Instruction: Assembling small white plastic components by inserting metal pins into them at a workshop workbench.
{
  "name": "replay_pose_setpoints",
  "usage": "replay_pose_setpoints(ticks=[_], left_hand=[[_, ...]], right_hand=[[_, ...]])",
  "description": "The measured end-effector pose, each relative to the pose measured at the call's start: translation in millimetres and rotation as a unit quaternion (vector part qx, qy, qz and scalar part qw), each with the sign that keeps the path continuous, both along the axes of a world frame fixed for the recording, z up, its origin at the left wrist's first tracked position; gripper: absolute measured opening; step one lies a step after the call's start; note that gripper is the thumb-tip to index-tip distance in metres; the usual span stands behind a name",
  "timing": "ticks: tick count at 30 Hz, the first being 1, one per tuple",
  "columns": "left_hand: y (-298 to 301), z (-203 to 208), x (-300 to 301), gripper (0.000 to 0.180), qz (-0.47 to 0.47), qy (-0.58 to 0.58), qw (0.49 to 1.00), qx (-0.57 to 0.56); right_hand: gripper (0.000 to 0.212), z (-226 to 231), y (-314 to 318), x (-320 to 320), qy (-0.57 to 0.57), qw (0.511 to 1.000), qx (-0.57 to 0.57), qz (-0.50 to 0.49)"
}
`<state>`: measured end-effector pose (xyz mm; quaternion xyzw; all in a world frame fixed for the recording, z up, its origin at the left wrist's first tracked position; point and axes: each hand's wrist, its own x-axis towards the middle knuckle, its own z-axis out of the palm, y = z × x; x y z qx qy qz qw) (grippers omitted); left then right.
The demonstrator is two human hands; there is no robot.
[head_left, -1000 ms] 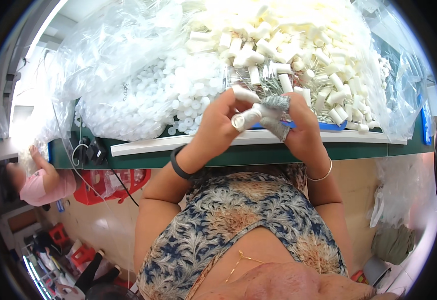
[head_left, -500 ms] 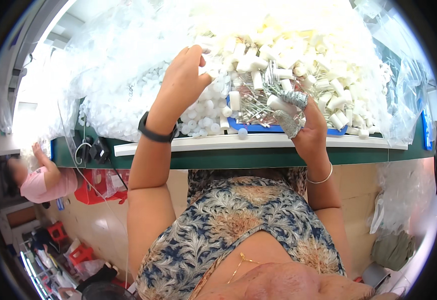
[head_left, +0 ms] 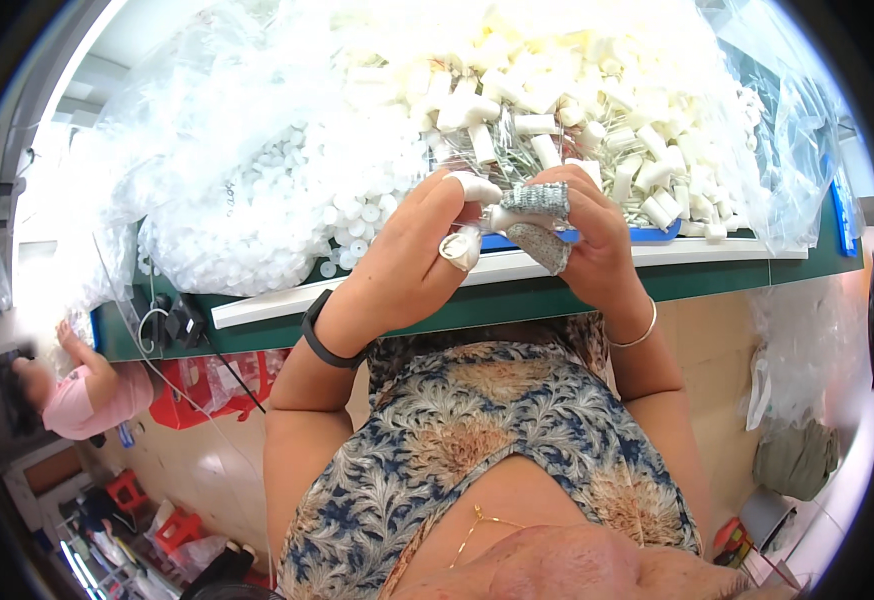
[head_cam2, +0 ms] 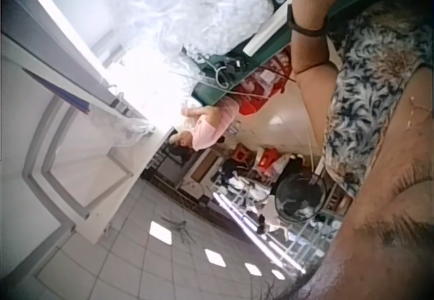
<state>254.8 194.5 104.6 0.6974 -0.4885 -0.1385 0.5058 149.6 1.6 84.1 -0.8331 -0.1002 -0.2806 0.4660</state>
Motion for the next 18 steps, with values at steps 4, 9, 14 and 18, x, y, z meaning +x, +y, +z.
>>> replay_pose_setpoints(ticks=[4, 9, 14, 18], left_hand=[[2.5, -6.1, -2.6, 0.033, -0.021, -0.067, 0.996, 0.06], [3.9, -14.4, -1.3, 0.023, -0.01, -0.106, 0.992, 0.07], [1.3, -14.9, -3.6, 0.02, -0.034, -0.086, 0.993, 0.073], [-9.1, -20.1, -10.9, 0.017, -0.033, -0.086, 0.995, 0.026]], right_hand=[[0.023, 14.2, -7.0, -3.7, 0.06, 0.99, -0.123, -0.017], [0.021, 27.9, -0.5, -7.3, 0.096, 0.993, -0.074, 0.0], [0.024, 5.5, -24.8, -24.2, 0.056, 0.989, -0.134, 0.008], [0.026, 0.5, -11.8, -18.8, -0.004, 0.994, -0.105, -0.019]])
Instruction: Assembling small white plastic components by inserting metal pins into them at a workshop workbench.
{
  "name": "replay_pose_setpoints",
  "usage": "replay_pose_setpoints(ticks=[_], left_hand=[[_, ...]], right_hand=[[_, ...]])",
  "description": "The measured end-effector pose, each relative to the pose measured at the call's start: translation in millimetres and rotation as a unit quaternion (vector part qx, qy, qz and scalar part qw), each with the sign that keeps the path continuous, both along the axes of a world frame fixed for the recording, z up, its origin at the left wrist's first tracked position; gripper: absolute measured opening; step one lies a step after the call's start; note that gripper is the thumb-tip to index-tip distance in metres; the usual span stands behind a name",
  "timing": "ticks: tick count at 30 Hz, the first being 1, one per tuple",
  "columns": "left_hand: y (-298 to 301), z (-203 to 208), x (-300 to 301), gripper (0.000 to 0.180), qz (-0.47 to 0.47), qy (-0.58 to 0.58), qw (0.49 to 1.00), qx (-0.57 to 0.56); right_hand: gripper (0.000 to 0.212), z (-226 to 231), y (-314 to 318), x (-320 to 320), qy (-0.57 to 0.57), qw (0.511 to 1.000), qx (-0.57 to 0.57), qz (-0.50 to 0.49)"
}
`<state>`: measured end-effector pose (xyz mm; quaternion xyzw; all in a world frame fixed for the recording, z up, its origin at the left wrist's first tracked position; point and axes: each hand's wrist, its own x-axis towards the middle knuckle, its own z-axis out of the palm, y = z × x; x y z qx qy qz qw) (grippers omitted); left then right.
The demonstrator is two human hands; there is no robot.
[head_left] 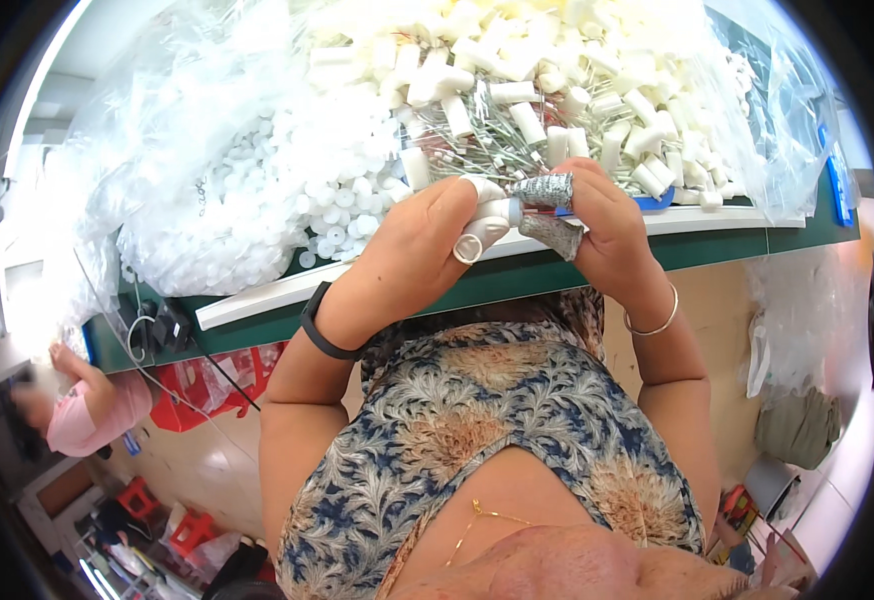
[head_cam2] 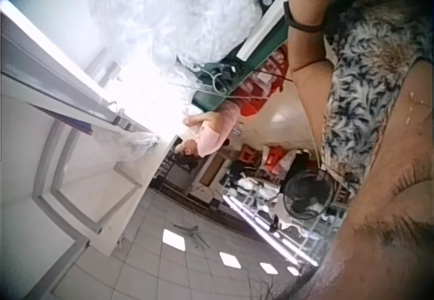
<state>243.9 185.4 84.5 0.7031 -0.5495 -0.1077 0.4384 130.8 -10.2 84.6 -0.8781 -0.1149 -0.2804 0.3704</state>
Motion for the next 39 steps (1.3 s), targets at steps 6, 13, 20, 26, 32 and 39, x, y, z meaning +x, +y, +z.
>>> replay_pose_setpoints(ticks=[6, 13, 20, 26, 32, 39], left_hand=[[-9.5, 7.6, -10.3, 0.028, 0.008, 0.019, 1.0, 0.015], [-16.3, -14.8, -14.1, 0.028, 0.02, 0.102, 0.995, -0.001], [-25.3, -15.8, -17.9, 0.04, 0.015, 0.606, 0.795, -0.023], [-27.1, -27.3, -30.0, 0.039, 0.06, 0.538, 0.836, -0.089], [-29.4, -21.9, -37.7, 0.039, 0.114, 0.599, 0.787, -0.095], [-28.2, -25.8, -22.5, 0.034, 0.07, 0.675, 0.728, -0.095]], right_hand=[[0.02, -2.5, 0.3, -8.3, -0.03, 0.994, -0.101, -0.006], [0.02, 2.7, 9.0, -10.6, -0.009, 0.992, -0.121, -0.027], [0.024, -1.9, 4.7, -13.6, -0.036, 0.986, -0.144, -0.081], [0.014, -0.4, 26.2, -19.7, -0.052, 0.965, -0.233, -0.111], [0.018, -1.4, 40.6, -18.9, -0.063, 0.965, -0.234, -0.098], [0.025, -7.4, 27.1, -10.3, -0.046, 0.976, -0.195, -0.088]])
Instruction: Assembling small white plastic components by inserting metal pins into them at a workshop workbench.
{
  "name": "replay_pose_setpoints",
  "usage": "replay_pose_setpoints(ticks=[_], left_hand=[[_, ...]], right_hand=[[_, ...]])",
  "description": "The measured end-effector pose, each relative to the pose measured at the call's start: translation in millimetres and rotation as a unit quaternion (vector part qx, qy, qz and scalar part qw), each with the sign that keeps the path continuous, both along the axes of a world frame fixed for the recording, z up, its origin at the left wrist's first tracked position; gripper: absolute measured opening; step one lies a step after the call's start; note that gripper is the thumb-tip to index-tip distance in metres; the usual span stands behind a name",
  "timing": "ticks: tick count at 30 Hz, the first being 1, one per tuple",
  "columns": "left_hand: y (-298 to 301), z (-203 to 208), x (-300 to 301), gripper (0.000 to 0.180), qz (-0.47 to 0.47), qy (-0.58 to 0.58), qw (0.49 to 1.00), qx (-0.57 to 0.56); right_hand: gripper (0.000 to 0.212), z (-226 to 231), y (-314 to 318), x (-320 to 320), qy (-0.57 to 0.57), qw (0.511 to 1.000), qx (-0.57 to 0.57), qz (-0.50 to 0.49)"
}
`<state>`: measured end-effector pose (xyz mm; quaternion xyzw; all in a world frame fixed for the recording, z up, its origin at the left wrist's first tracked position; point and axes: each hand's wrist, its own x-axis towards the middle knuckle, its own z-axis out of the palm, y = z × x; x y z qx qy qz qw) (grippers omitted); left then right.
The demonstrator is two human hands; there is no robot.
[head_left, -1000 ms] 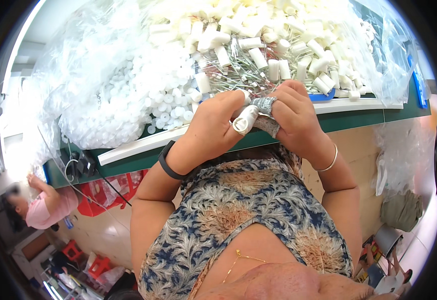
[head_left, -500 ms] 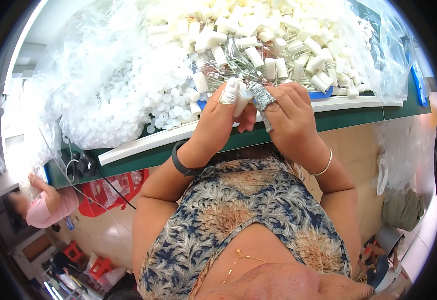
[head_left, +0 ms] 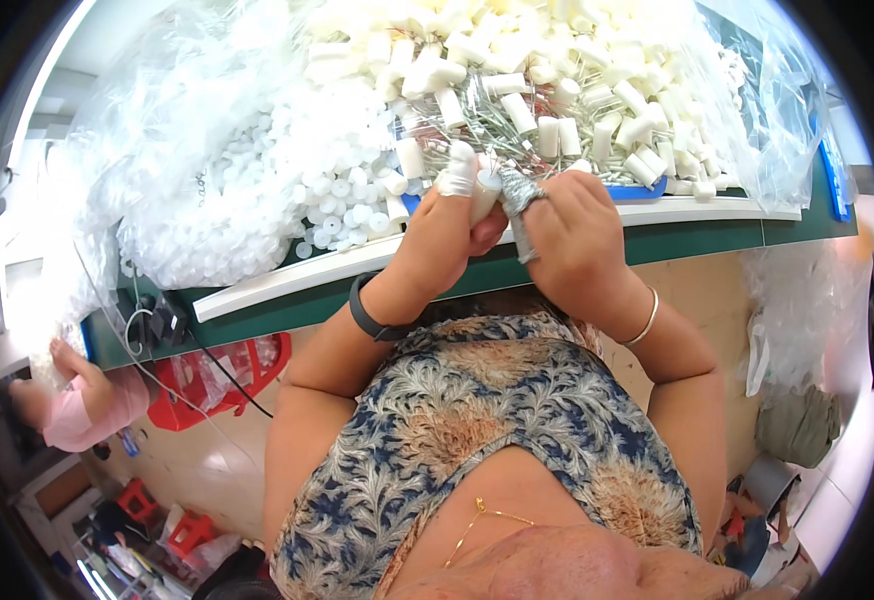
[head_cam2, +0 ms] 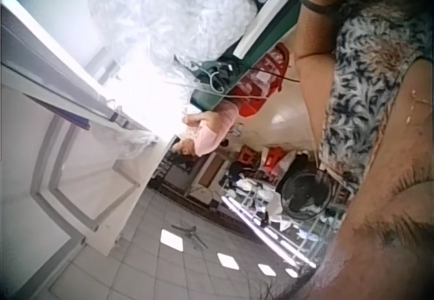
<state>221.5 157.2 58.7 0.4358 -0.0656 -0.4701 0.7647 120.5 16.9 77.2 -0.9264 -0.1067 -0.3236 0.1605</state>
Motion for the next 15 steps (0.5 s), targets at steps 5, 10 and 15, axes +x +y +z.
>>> replay_pose_setpoints(ticks=[5, 10, 15], left_hand=[[0.1, 1.0, 1.3, 0.029, -0.013, -0.083, 0.996, -0.034], [3.6, -0.8, 5.5, 0.035, 0.005, -0.041, 0.999, -0.023], [-8.8, 18.8, 2.9, 0.08, -0.121, 0.104, 0.974, -0.162]], right_hand=[[0.03, -1.1, -2.6, 3.2, 0.027, 0.996, 0.083, 0.019], [0.045, -3.0, -5.7, 2.2, 0.031, 0.989, 0.147, -0.012], [0.056, 11.2, -8.7, -9.0, 0.022, 0.991, 0.131, -0.007]])
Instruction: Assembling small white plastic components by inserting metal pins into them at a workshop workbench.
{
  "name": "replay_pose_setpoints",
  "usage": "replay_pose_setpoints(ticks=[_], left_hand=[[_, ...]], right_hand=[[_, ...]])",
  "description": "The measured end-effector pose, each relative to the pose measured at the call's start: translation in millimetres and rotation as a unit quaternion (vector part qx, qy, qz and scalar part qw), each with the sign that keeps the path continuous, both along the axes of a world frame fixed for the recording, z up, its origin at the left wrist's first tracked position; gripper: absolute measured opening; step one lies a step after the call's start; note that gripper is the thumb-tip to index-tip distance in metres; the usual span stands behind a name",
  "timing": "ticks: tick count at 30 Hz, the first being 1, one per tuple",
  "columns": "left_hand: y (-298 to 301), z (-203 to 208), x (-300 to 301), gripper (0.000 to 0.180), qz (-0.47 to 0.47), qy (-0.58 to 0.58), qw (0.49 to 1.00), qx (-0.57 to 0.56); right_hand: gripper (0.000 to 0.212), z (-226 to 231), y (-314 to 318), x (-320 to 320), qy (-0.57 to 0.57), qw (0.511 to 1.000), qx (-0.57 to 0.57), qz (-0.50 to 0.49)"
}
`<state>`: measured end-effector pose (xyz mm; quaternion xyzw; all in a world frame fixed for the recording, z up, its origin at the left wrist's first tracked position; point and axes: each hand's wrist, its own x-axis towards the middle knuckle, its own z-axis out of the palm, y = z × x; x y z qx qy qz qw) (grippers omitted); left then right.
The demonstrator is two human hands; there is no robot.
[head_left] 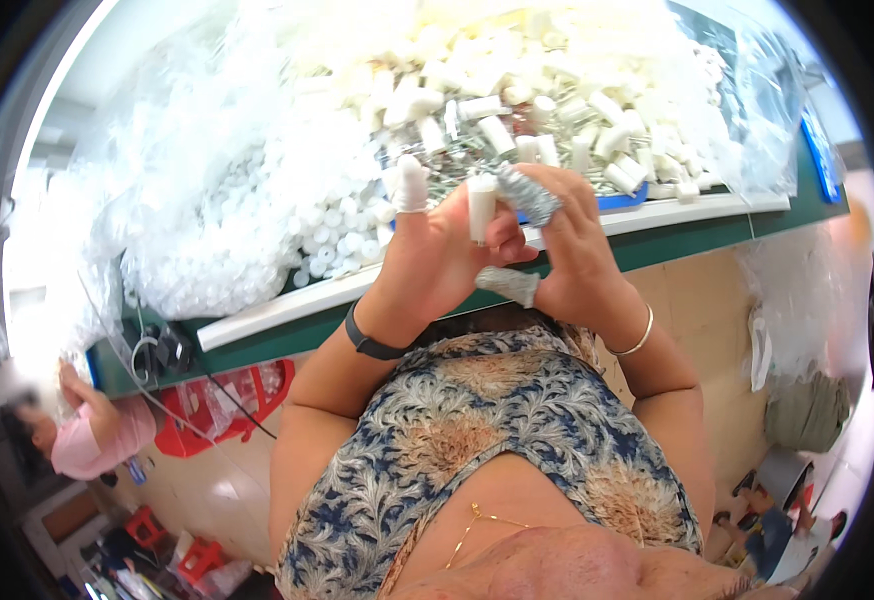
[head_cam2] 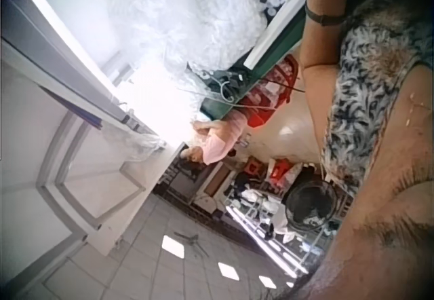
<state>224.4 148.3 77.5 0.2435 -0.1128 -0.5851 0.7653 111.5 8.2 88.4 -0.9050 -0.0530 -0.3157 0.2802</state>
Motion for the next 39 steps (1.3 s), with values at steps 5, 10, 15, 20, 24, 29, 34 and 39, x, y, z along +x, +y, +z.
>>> replay_pose_setpoints(ticks=[5, 10, 15, 20, 24, 29, 34, 39], left_hand=[[-6.8, -6.5, -17.9, 0.054, 0.018, -0.035, 0.997, 0.066], [-18.1, -11.9, -22.6, 0.038, -0.044, -0.04, 0.998, -0.022], [-29.2, -5.9, -29.2, 0.037, -0.075, -0.045, 0.994, -0.065], [-26.7, -13.1, -36.0, 0.039, -0.075, -0.047, 0.995, -0.043], [-22.9, -21.1, -32.1, 0.043, -0.094, -0.038, 0.992, -0.071], [-10.8, -11.3, -22.2, 0.05, -0.069, -0.069, 0.995, 0.023], [15.8, -8.8, -7.0, 0.039, 0.056, -0.285, 0.956, 0.035], [43.9, -4.0, 6.0, 0.032, 0.171, -0.385, 0.902, 0.095]], right_hand=[[0.057, -11.8, -16.3, 1.1, -0.032, 0.999, -0.038, -0.009], [0.053, -11.3, -17.9, -6.9, -0.037, 0.999, 0.022, 0.028], [0.059, -3.4, -27.2, -21.6, -0.02, 0.999, 0.028, 0.017], [0.063, -11.6, -24.7, -24.5, 0.004, 0.998, 0.053, 0.022], [0.063, -14.3, -21.9, -23.0, -0.012, 0.999, 0.033, 0.014], [0.066, 14.7, -83.6, -21.5, 0.021, 0.978, 0.006, -0.206], [0.046, 65.1, -177.6, -22.1, -0.039, 0.93, -0.178, -0.318], [0.015, 21.9, -98.2, -22.1, 0.222, 0.965, -0.097, -0.099]])
